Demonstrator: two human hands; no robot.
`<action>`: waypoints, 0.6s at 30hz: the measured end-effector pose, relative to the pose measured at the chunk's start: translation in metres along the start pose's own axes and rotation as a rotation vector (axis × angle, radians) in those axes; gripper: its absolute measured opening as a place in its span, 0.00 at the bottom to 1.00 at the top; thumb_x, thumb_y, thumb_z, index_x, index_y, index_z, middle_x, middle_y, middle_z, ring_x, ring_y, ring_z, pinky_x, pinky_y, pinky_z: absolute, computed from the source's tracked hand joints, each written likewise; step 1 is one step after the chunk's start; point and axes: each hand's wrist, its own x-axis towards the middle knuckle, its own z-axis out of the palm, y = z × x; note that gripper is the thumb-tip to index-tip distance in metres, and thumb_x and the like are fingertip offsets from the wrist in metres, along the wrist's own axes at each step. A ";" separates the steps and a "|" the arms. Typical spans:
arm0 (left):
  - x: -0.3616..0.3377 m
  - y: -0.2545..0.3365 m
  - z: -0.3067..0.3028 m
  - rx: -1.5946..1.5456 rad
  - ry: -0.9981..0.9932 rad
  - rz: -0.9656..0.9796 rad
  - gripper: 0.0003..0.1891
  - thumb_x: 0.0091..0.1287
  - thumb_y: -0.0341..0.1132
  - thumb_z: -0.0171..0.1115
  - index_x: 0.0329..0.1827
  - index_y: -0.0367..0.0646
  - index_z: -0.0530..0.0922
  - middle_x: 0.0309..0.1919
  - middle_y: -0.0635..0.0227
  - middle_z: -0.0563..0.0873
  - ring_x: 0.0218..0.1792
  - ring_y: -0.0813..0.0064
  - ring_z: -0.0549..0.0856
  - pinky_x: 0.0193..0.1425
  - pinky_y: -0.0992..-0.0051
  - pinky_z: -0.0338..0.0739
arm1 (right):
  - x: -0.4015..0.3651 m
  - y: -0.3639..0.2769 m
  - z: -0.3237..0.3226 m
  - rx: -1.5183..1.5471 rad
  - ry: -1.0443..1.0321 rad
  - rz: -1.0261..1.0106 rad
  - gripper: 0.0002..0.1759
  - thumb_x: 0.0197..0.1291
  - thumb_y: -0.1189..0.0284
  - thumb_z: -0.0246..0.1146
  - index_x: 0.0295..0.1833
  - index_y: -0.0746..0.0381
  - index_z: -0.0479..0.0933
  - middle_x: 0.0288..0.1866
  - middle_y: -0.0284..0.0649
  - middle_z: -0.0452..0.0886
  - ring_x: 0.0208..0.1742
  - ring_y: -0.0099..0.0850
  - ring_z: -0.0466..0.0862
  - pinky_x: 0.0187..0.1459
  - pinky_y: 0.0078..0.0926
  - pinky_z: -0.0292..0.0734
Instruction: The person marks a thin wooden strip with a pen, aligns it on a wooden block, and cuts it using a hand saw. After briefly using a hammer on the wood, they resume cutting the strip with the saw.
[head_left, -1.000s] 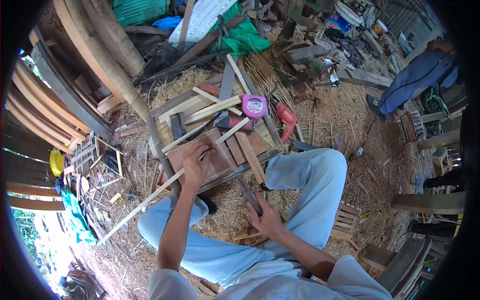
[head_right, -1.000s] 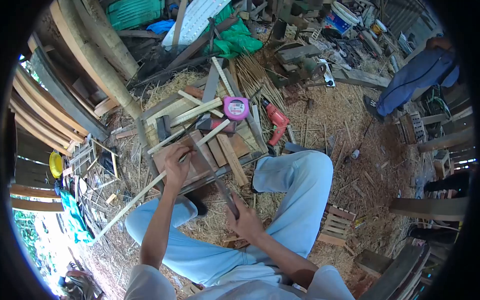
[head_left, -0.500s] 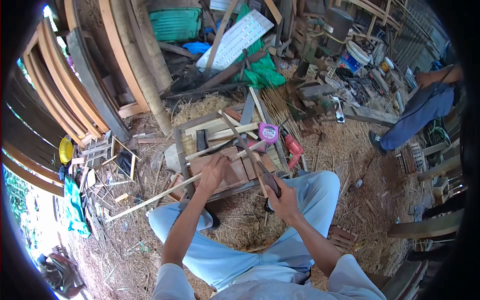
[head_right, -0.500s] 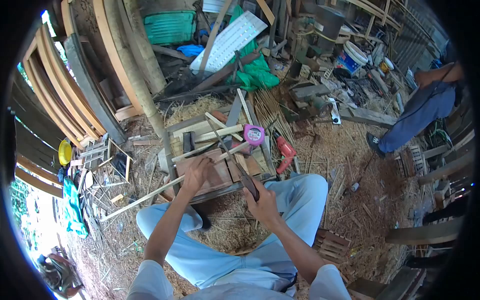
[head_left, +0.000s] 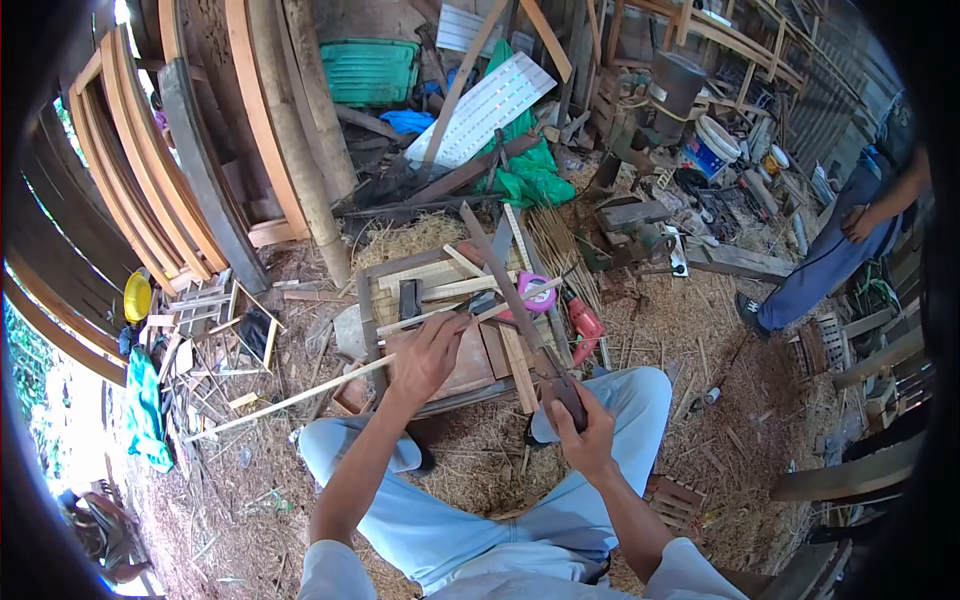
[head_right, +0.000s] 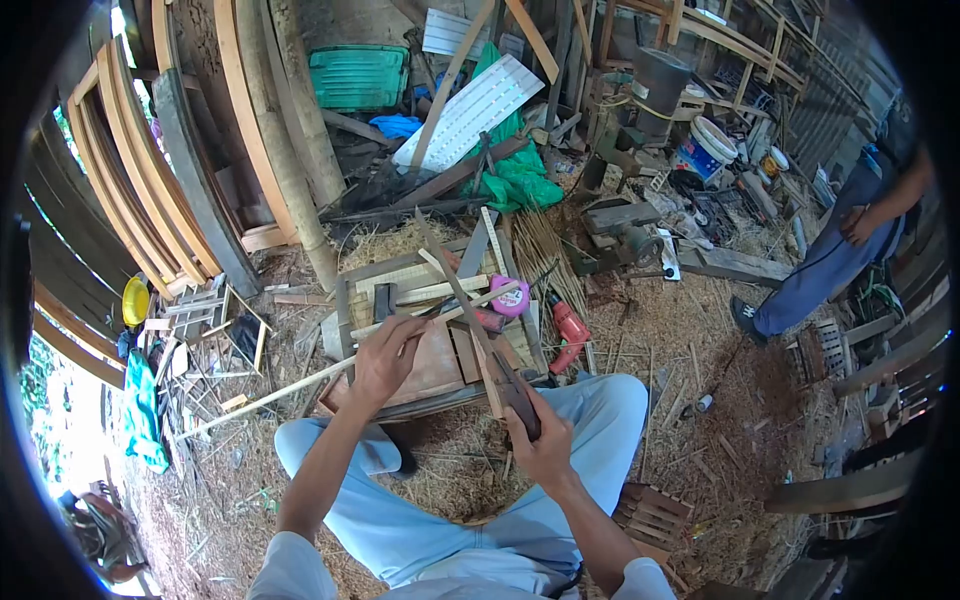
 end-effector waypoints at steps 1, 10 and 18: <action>0.003 0.002 -0.003 0.008 0.059 0.011 0.14 0.59 0.22 0.72 0.48 0.43 0.84 0.43 0.64 0.87 0.38 0.60 0.89 0.38 0.65 0.85 | -0.002 -0.005 -0.004 -0.005 0.007 -0.029 0.23 0.67 0.73 0.69 0.65 0.70 0.79 0.33 0.43 0.89 0.26 0.19 0.84 0.29 0.23 0.77; 0.029 0.010 -0.016 0.097 0.084 0.213 0.17 0.54 0.20 0.71 0.47 0.42 0.85 0.41 0.67 0.86 0.40 0.66 0.88 0.42 0.68 0.85 | -0.007 -0.002 -0.011 0.011 0.021 -0.032 0.24 0.67 0.75 0.69 0.67 0.71 0.77 0.40 0.47 0.91 0.31 0.24 0.88 0.34 0.24 0.81; 0.025 0.004 -0.008 0.061 -0.135 0.223 0.15 0.65 0.27 0.67 0.55 0.42 0.85 0.43 0.65 0.87 0.38 0.65 0.88 0.38 0.68 0.85 | -0.011 0.017 -0.011 0.024 0.034 0.055 0.25 0.67 0.73 0.69 0.67 0.70 0.77 0.40 0.46 0.91 0.35 0.24 0.89 0.37 0.25 0.82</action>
